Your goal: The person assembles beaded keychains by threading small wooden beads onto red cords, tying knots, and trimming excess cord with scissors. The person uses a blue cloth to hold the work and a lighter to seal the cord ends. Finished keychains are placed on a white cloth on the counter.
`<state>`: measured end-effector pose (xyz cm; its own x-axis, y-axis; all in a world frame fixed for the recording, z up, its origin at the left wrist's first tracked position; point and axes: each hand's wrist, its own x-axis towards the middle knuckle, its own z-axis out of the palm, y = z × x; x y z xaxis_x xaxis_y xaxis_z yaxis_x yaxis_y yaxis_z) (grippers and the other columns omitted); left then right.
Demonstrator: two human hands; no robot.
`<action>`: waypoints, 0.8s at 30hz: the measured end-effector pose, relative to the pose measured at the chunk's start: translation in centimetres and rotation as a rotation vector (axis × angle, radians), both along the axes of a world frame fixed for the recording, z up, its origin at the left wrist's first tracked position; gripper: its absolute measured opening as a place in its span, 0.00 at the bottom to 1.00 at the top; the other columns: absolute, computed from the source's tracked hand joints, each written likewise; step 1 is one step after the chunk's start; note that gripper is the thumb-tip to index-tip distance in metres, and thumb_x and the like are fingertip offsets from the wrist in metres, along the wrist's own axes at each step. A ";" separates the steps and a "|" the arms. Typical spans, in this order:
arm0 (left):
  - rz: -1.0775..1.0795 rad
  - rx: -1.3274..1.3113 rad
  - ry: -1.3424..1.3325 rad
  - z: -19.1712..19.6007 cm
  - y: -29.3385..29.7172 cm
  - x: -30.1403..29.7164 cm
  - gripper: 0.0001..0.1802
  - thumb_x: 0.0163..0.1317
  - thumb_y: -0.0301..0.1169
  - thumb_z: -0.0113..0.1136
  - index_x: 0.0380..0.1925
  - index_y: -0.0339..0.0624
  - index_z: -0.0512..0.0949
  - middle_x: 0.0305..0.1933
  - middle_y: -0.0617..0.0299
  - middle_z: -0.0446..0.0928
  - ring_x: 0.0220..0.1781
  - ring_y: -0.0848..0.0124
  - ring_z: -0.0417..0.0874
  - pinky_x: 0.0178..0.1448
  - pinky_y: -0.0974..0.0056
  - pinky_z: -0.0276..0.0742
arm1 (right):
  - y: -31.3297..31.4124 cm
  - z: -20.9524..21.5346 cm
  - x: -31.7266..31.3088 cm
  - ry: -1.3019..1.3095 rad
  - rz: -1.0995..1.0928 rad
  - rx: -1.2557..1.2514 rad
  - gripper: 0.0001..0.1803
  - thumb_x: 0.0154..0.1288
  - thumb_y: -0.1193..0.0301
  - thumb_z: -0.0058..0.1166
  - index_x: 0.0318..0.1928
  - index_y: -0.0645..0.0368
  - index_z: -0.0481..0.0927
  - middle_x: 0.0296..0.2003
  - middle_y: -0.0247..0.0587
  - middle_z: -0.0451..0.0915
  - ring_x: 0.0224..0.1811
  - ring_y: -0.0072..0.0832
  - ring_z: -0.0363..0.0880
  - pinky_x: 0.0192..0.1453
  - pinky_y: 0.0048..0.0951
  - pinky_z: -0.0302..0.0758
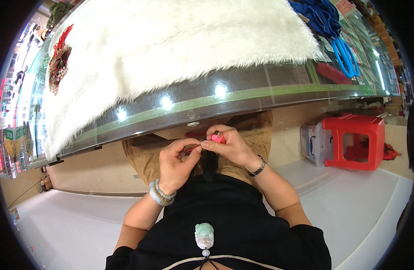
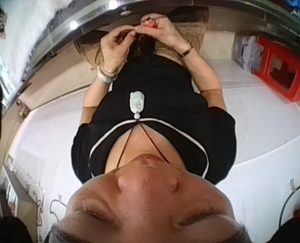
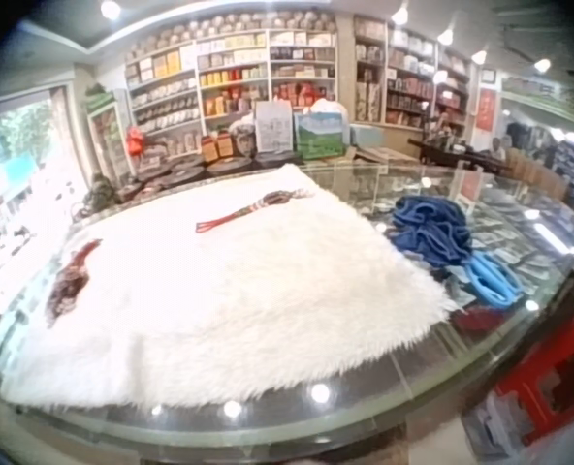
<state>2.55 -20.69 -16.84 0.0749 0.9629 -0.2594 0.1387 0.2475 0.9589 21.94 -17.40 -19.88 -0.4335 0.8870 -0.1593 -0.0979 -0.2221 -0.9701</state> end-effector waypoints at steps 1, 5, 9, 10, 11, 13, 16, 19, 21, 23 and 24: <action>-0.014 -0.023 -0.152 0.0 0.0 -0.1 0.07 0.68 0.20 0.65 0.45 0.32 0.84 0.40 0.59 0.86 0.39 0.74 0.87 0.45 0.69 0.83 | 0.0 0.2 0.3 0.170 0.001 -0.189 0.10 0.76 0.66 0.60 0.46 0.58 0.75 0.24 0.22 0.68 0.22 0.10 0.61 0.25 0.17 0.57; -0.030 -0.166 -0.445 0.2 0.0 -0.2 0.08 0.72 0.20 0.60 0.48 0.31 0.82 0.41 0.57 0.86 0.41 0.72 0.88 0.48 0.68 0.85 | -0.4 0.7 1.6 0.528 -0.013 -0.529 0.09 0.79 0.66 0.55 0.47 0.58 0.74 0.21 0.25 0.67 0.19 0.13 0.60 0.22 0.18 0.59; -0.048 -0.235 -0.487 0.7 0.3 -0.4 0.08 0.73 0.20 0.59 0.48 0.32 0.81 0.42 0.56 0.87 0.42 0.71 0.88 0.50 0.68 0.85 | -0.6 0.7 1.6 0.448 -0.023 -0.502 0.09 0.78 0.67 0.56 0.46 0.59 0.75 0.21 0.26 0.67 0.19 0.13 0.60 0.22 0.19 0.59; -0.060 -0.220 -0.494 0.9 0.3 -0.4 0.08 0.73 0.20 0.58 0.48 0.32 0.81 0.42 0.55 0.87 0.42 0.70 0.88 0.49 0.67 0.85 | -0.7 0.7 1.5 0.438 -0.007 -0.485 0.09 0.77 0.67 0.57 0.46 0.59 0.75 0.21 0.26 0.67 0.19 0.13 0.61 0.22 0.18 0.59; -0.056 -0.226 -0.487 1.0 0.3 -0.4 0.08 0.73 0.20 0.58 0.48 0.32 0.81 0.41 0.53 0.87 0.42 0.69 0.88 0.49 0.66 0.85 | -0.7 0.7 1.5 0.431 0.015 -0.469 0.10 0.77 0.66 0.57 0.46 0.60 0.76 0.21 0.26 0.67 0.19 0.13 0.61 0.22 0.18 0.59; -0.050 -0.244 -0.486 1.2 0.1 -0.5 0.08 0.73 0.20 0.57 0.49 0.31 0.81 0.41 0.52 0.87 0.42 0.68 0.88 0.49 0.65 0.85 | -1.0 0.8 1.7 0.438 0.030 -0.462 0.10 0.76 0.67 0.59 0.47 0.61 0.77 0.21 0.26 0.68 0.19 0.13 0.62 0.23 0.18 0.60; -0.048 -0.250 -0.476 1.3 -0.1 -0.4 0.09 0.72 0.19 0.58 0.50 0.32 0.81 0.43 0.53 0.87 0.41 0.70 0.88 0.48 0.66 0.86 | -1.8 1.1 1.6 0.389 -0.005 -0.416 0.13 0.72 0.71 0.64 0.51 0.64 0.80 0.25 0.28 0.73 0.23 0.14 0.69 0.26 0.18 0.66; -0.040 -0.103 -0.352 1.5 -0.2 0.3 0.09 0.72 0.20 0.61 0.49 0.33 0.83 0.45 0.57 0.87 0.39 0.74 0.87 0.44 0.70 0.86 | -2.4 1.9 0.8 0.183 -0.044 -0.204 0.16 0.67 0.75 0.68 0.53 0.65 0.82 0.33 0.33 0.85 0.35 0.18 0.83 0.39 0.20 0.79; -0.052 -0.075 -0.299 2.4 -0.4 0.3 0.09 0.71 0.24 0.64 0.49 0.34 0.84 0.40 0.60 0.87 0.36 0.77 0.86 0.39 0.71 0.84 | -2.3 2.9 0.4 0.032 -0.057 -0.147 0.14 0.66 0.76 0.69 0.50 0.66 0.85 0.38 0.37 0.88 0.41 0.21 0.85 0.46 0.24 0.82; -0.114 0.088 -0.067 3.6 -0.2 -0.1 0.10 0.70 0.27 0.66 0.49 0.36 0.86 0.41 0.62 0.88 0.37 0.80 0.86 0.38 0.72 0.82 | -1.8 4.6 0.8 -0.115 -0.046 -0.166 0.11 0.64 0.75 0.71 0.45 0.65 0.87 0.40 0.39 0.89 0.42 0.21 0.85 0.47 0.25 0.82; -0.146 0.208 -0.062 4.4 0.0 -0.3 0.11 0.69 0.27 0.66 0.49 0.36 0.86 0.48 0.59 0.89 0.39 0.78 0.86 0.39 0.71 0.83 | -1.6 5.7 1.1 -0.233 -0.008 -0.081 0.09 0.63 0.75 0.72 0.42 0.64 0.88 0.40 0.39 0.89 0.41 0.21 0.85 0.46 0.25 0.82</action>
<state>2.25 -20.64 -12.43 0.2268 0.9728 -0.0477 0.0975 0.0261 0.9949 23.03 -18.96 -14.15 -0.3695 0.8706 -0.3248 0.1244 -0.3001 -0.9458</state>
